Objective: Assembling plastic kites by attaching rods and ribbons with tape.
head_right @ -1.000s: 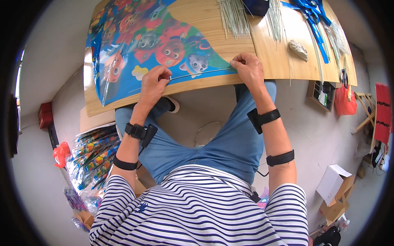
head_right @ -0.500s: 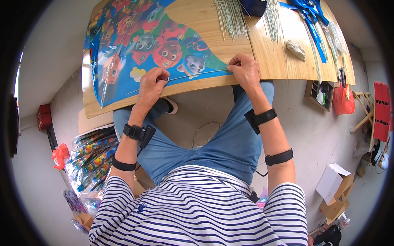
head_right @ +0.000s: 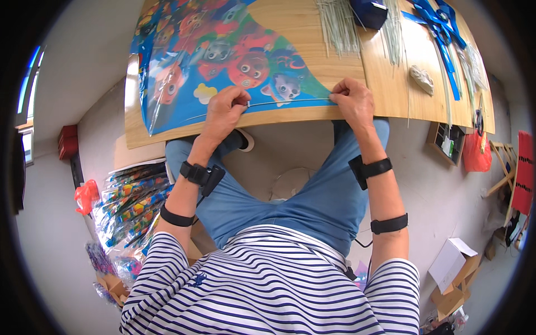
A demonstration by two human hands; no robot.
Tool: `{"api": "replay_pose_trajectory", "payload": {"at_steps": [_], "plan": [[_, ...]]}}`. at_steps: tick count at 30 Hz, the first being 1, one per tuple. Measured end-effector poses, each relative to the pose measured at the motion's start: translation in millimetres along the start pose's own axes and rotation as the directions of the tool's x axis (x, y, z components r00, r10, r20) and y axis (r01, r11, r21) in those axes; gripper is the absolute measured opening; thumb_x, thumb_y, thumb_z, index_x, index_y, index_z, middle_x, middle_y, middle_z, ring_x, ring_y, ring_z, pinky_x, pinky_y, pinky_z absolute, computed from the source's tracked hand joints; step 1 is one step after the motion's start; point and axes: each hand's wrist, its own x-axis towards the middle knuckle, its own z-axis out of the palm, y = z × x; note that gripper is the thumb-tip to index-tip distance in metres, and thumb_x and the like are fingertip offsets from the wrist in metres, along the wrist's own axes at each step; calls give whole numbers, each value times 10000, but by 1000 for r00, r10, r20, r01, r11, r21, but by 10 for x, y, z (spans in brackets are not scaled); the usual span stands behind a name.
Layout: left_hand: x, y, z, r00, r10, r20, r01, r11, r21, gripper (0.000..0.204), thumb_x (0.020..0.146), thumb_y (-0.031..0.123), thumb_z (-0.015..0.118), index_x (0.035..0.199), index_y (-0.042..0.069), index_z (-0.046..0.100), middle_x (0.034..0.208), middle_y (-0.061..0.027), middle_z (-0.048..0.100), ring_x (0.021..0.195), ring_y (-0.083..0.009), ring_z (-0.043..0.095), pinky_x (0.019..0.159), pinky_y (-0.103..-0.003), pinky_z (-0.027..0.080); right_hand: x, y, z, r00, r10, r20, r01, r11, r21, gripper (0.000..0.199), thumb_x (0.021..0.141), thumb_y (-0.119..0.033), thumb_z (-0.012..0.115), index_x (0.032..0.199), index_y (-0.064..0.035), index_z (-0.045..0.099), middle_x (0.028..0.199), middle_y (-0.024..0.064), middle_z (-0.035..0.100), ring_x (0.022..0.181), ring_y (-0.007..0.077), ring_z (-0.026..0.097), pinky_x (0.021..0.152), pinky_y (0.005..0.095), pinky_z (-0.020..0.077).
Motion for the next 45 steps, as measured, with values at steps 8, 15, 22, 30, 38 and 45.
{"api": "replay_pose_trajectory", "payload": {"at_steps": [8, 15, 22, 30, 38, 45], "plan": [[-17, -36, -3, 996, 79, -49, -76, 995, 63, 156, 732, -78, 594, 863, 4, 612, 783, -109, 603, 743, -243, 606, 661, -339, 480, 16, 56, 41, 1000, -8, 28, 7, 1000, 30, 119, 706, -81, 745, 805, -35, 695, 701, 41, 655, 657, 119, 605, 637, 277, 483], [-16, -76, -15, 998, 49, -39, -47, 997, 55, 155, 715, -73, 581, 847, 1, 609, 776, -121, 594, 734, -262, 595, 655, -358, 471, 29, 11, 50, 1000, 3, 27, -3, 1000, 11, 119, 718, -66, 738, 819, -22, 693, 695, 38, 648, 653, 112, 597, 634, 267, 478], [16, -23, -56, 996, 83, -39, -78, 992, 98, 186, 711, -64, 594, 884, 1, 612, 806, -127, 619, 783, -291, 614, 706, -377, 483, 4, -2, 7, 1000, 21, 12, -22, 991, 133, 120, 713, -60, 724, 822, -19, 701, 705, 43, 653, 687, 120, 604, 646, 275, 490], [-113, 333, -293, 988, 77, -134, -68, 995, 66, 150, 761, -44, 619, 907, -10, 620, 822, -124, 620, 771, -246, 614, 704, -336, 485, 419, -140, -341, 969, 159, -192, -105, 959, 264, 136, 765, -123, 719, 787, 1, 668, 717, 71, 658, 620, 168, 612, 584, 307, 508], [-139, 538, -230, 992, 84, -96, -81, 996, 39, 135, 756, -46, 638, 887, -17, 623, 815, -119, 616, 750, -232, 610, 690, -323, 484, 1366, -453, -336, 913, 121, -390, -258, 911, -321, 320, 766, -282, 689, 886, 12, 730, 943, 237, 707, 909, 361, 702, 750, 424, 560], [-66, 596, -190, 996, 37, -83, -39, 999, -29, 127, 737, -25, 648, 854, 20, 626, 778, -104, 604, 760, -272, 586, 703, -372, 454, 1837, 2, -309, 932, 292, -215, -227, 931, 285, 177, 755, -153, 704, 742, 22, 683, 731, 169, 689, 602, 275, 669, 544, 360, 523]]}}
